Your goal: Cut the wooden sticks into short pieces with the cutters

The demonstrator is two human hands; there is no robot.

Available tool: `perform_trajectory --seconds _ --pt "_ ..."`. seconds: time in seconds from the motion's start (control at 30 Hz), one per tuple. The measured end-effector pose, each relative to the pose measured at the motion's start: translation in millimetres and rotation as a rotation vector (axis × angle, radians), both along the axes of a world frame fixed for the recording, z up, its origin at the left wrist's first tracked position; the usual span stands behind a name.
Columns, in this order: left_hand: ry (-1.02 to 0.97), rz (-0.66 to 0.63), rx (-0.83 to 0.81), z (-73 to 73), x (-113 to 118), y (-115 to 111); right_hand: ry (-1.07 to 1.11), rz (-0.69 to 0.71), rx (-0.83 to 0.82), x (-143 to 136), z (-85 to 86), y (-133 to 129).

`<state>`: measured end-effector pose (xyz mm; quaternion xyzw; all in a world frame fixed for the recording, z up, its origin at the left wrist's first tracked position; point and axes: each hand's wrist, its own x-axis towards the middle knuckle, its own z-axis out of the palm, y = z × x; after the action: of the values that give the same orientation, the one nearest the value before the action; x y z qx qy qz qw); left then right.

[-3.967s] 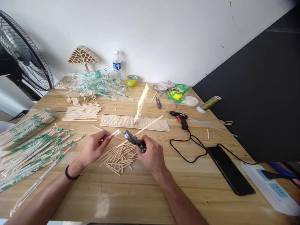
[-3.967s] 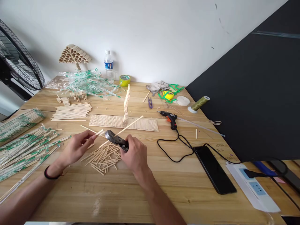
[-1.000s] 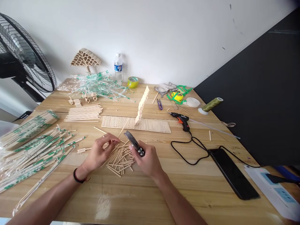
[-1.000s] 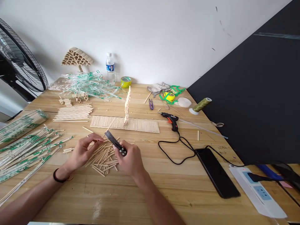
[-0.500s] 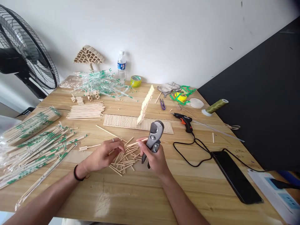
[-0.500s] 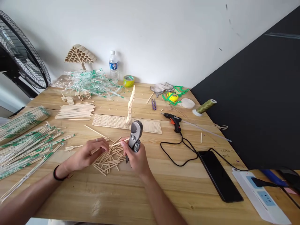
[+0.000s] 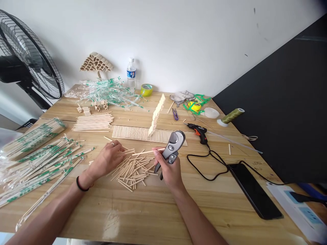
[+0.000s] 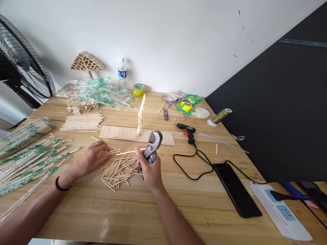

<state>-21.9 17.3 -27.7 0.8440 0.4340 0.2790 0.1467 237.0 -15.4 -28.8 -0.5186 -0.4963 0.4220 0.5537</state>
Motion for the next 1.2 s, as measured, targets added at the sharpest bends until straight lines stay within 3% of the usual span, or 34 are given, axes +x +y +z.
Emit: perform_trajectory --seconds 0.23,0.7,0.93,1.2 --pt "-0.181 -0.096 0.007 8.7 20 -17 0.040 0.001 0.004 2 -6.9 3" --pt "-0.244 -0.083 0.057 6.9 26 -24 -0.026 0.095 0.010 -1 -1.4 -1" --pt "-0.273 -0.046 -0.021 13.4 26 -25 -0.068 0.089 0.020 -2 0.1 -3" --pt "-0.321 0.015 -0.095 19.1 24 -27 -0.227 0.038 0.244 3 2.9 -4"
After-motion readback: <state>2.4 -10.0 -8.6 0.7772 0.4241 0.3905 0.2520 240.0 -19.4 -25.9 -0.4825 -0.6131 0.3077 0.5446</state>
